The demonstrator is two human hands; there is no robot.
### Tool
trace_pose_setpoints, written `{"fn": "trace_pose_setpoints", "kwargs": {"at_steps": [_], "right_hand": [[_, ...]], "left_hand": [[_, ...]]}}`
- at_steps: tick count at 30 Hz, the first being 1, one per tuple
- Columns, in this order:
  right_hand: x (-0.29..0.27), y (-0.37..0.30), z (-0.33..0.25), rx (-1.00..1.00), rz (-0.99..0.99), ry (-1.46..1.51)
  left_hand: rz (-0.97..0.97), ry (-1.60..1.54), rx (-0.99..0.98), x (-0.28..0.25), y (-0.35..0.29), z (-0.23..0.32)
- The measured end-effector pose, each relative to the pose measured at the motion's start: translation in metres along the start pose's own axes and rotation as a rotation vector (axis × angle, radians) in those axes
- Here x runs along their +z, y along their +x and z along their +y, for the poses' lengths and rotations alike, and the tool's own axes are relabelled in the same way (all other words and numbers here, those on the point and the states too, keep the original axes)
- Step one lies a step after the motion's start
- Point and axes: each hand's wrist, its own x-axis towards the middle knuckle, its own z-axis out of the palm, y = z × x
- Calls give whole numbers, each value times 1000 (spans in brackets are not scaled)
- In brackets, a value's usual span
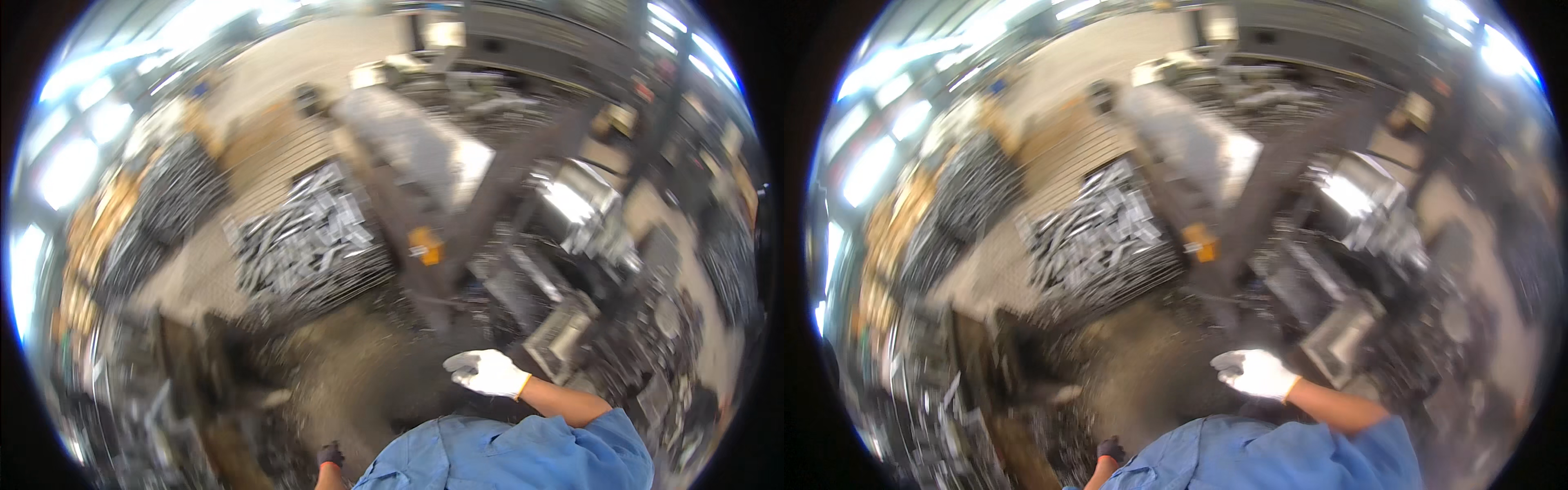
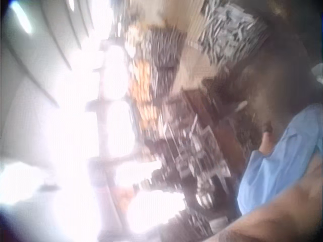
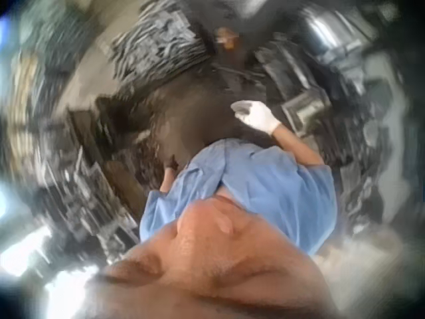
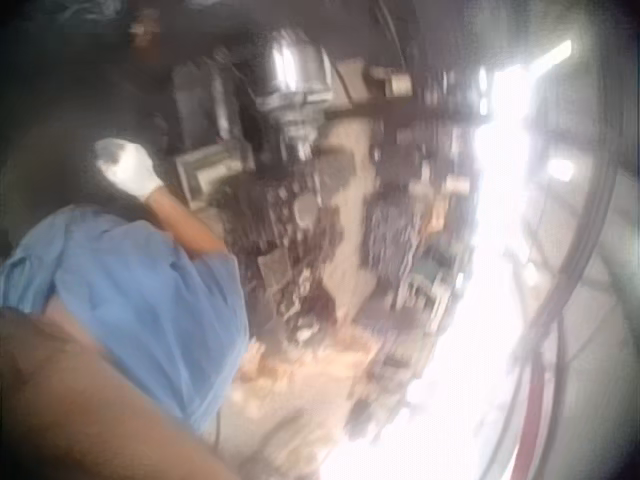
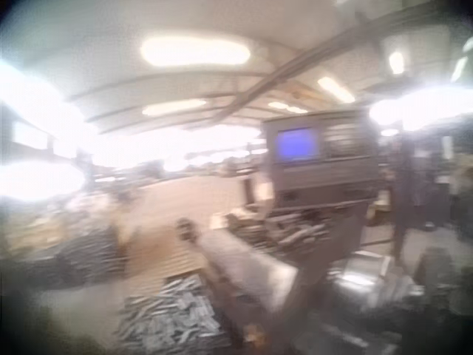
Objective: The person repeatedly loads cylindrical metal parts into a lathe chuck, operates the machine, and removes the finished parts. They place the processed parts into a nearby wire basket. The cycle of loading, machining, and unloading is repeated throughout the clip.
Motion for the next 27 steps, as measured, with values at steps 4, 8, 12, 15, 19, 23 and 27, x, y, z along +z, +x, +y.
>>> {"fn": "trace_pose_setpoints", "kwargs": {"at_steps": [4, 8, 12, 15, 19, 23, 27], "right_hand": [[99, 85, -39, -37, -252, -29], [213, 141, -91, -296, -483, -337], [297, 170, -150, -501, -760, -559], [350, 191, -190, -630, -984, -783], [422, 215, -237, -724, -1164, -806], [499, 233, -281, -886, -1290, -778], [566, 260, -309, -1223, -1261, -731]], "left_hand": [[28, -29, -394, 159, -111, -150], [990, -996, -805, 263, -193, -160], [1785, -2184, -1511, 287, -260, -129], [2066, -1800, -2078, 292, -327, -95], [2071, -1274, -2452, 292, -414, -53], [1763, -1063, -2378, 267, -460, -33], [1405, -922, -2547, 253, -463, -30]]}}
